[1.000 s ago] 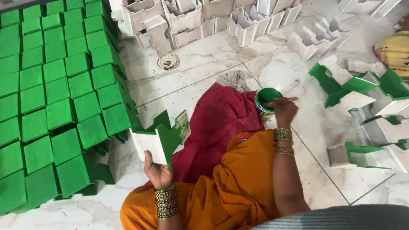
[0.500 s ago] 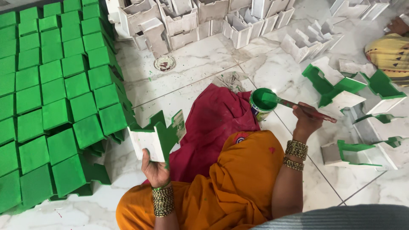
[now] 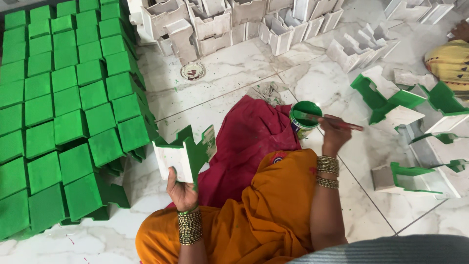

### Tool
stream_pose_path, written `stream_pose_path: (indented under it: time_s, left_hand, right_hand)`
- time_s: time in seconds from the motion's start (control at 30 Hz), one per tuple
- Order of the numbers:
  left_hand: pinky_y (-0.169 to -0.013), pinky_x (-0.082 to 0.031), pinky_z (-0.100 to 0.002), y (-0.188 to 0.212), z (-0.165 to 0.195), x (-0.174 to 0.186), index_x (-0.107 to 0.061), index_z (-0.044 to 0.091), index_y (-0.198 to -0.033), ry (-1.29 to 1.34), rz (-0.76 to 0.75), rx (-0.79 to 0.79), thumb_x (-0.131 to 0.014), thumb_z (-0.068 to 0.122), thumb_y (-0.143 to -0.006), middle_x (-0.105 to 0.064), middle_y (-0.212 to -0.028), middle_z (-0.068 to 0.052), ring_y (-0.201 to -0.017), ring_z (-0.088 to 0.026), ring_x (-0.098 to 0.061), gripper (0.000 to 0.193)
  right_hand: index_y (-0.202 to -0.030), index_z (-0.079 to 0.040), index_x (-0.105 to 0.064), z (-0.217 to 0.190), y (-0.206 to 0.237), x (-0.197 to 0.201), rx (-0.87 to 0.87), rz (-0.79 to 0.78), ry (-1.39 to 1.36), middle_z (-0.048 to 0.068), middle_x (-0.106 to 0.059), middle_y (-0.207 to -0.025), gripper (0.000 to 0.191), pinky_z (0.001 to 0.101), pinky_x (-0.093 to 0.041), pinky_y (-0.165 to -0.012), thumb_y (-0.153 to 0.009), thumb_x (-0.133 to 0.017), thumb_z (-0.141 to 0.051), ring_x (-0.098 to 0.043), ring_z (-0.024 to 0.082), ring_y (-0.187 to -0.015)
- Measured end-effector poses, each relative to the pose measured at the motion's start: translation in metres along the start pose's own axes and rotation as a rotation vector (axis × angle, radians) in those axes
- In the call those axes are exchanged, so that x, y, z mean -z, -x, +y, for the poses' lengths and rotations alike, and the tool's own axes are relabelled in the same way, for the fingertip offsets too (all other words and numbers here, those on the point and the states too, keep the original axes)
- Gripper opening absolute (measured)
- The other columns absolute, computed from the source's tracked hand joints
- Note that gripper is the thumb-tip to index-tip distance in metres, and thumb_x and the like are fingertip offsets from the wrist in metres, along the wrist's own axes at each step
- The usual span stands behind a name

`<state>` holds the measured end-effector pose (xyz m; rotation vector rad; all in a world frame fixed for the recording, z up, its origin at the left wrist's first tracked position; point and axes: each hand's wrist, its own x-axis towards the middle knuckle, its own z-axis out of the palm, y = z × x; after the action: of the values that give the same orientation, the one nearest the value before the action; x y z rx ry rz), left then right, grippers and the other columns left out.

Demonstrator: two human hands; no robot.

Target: The person sits on the floor and paints white foam cutout pieces green using a brush and a green paint can, coating each surface and placing finished pieces onto a growing pile of green-painted foam shapes beside them.

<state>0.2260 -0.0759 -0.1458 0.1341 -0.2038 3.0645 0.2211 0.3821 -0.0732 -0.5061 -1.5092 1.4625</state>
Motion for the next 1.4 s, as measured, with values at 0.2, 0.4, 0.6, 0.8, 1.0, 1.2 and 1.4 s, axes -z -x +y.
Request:
stream_pose_path:
  time_s: [0.2,0.4,0.6,0.8,1.0,1.2,1.4]
  left_hand:
    - [-0.106,-0.057,-0.042,-0.002,0.001,-0.002,-0.044,-0.003,-0.152,-0.017,-0.017,-0.02,-0.057,0.013,-0.11,-0.061,-0.143,-0.019,-0.129,-0.029,-0.063,0.047]
    - [-0.092,-0.063,-0.038,-0.006,0.004,-0.004,-0.049,0.0,-0.147,-0.107,0.131,-0.097,-0.053,0.026,-0.107,-0.066,-0.134,-0.017,-0.115,-0.027,-0.071,0.047]
    - [-0.083,-0.064,-0.037,-0.016,0.011,-0.008,-0.052,-0.001,-0.144,-0.007,-0.016,-0.073,-0.053,0.031,-0.111,-0.07,-0.129,-0.016,-0.107,-0.026,-0.073,0.045]
    - [-0.071,-0.066,-0.037,-0.02,0.017,-0.02,-0.052,-0.003,-0.144,0.01,-0.241,-0.027,-0.05,0.03,-0.114,-0.069,-0.13,-0.02,-0.102,-0.029,-0.074,0.045]
    - [-0.07,-0.067,-0.037,-0.021,0.023,-0.024,-0.053,-0.001,-0.141,0.02,0.068,-0.128,-0.049,0.034,-0.111,-0.069,-0.124,-0.018,-0.097,-0.028,-0.075,0.046]
    - [-0.068,-0.067,-0.039,-0.02,0.024,-0.026,-0.053,-0.003,-0.143,0.078,-0.208,-0.008,-0.05,0.032,-0.112,-0.069,-0.127,-0.021,-0.1,-0.031,-0.075,0.047]
    - [-0.082,-0.066,-0.04,-0.019,0.031,-0.026,-0.054,-0.002,-0.141,0.074,-0.021,-0.115,-0.05,0.033,-0.11,-0.069,-0.127,-0.019,-0.105,-0.029,-0.073,0.046]
  right_hand:
    - [-0.1,0.008,-0.072,-0.006,-0.013,0.038,-0.169,0.128,-0.28,0.012,-0.074,-0.094,0.021,0.031,-0.069,-0.067,-0.08,-0.079,0.011,-0.073,0.019,-0.077]
    - [-0.111,0.009,-0.068,-0.016,-0.003,0.037,-0.246,-0.114,-0.589,0.015,-0.072,-0.102,0.019,0.0376,-0.069,-0.078,-0.094,-0.074,0.006,-0.074,0.024,-0.086]
    - [-0.116,0.006,-0.068,-0.008,0.043,-0.024,-0.316,-0.509,-0.845,0.018,-0.072,-0.11,0.021,0.0462,-0.067,-0.09,-0.096,-0.071,0.005,-0.075,0.032,-0.1]
    - [-0.117,0.007,-0.069,-0.007,0.095,-0.074,-0.359,-0.759,-0.9,0.021,-0.074,-0.113,0.023,0.0458,-0.066,-0.092,-0.094,-0.07,0.007,-0.075,0.034,-0.101]
    - [-0.115,0.006,-0.069,-0.009,0.128,-0.101,-0.419,-0.763,-0.847,0.018,-0.074,-0.113,0.024,0.0434,-0.066,-0.091,-0.091,-0.075,0.006,-0.075,0.032,-0.102]
    - [-0.115,0.007,-0.07,0.002,0.127,-0.106,-0.403,-0.72,-0.802,0.019,-0.074,-0.112,0.023,0.0419,-0.066,-0.091,-0.093,-0.075,0.006,-0.075,0.031,-0.101]
    - [-0.115,0.007,-0.069,-0.001,0.11,-0.096,-0.367,-0.585,-0.695,0.019,-0.074,-0.111,0.02,0.0412,-0.067,-0.09,-0.095,-0.073,0.006,-0.075,0.031,-0.1]
